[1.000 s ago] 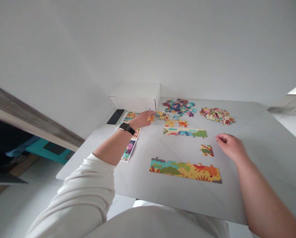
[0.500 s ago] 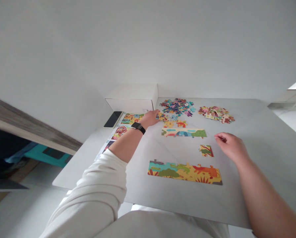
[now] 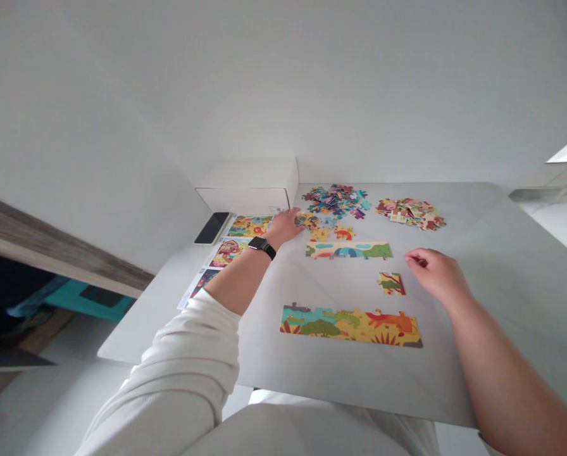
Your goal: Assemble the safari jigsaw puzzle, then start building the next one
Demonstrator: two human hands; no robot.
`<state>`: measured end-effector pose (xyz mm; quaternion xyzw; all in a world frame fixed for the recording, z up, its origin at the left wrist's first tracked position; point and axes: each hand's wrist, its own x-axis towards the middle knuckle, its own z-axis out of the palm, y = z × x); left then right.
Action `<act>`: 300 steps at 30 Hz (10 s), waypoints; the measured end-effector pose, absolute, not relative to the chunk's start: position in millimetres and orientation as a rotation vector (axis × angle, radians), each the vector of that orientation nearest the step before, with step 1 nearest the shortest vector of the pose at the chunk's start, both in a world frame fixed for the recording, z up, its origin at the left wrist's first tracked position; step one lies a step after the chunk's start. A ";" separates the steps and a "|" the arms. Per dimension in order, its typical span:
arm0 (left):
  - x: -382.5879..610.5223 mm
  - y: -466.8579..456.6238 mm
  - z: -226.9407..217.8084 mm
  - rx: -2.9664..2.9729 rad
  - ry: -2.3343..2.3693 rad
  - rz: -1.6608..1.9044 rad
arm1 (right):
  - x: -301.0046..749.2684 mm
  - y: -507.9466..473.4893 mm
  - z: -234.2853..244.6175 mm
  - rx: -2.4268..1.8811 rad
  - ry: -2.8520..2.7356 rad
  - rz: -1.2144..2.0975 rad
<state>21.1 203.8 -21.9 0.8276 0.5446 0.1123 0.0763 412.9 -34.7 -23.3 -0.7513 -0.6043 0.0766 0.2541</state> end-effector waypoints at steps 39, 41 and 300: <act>-23.2 194.4 -19.5 2.203 1.686 0.820 | 413.0 -31.5 -33.2 -1.987 -1.707 0.206; -21.7 196.3 -19.1 2.363 1.688 0.655 | 413.5 -31.7 -33.7 -1.991 -1.701 0.211; -26.0 21.2 11.0 2.243 1.614 0.453 | 261.6 185.3 2.2 -1.956 -2.297 0.230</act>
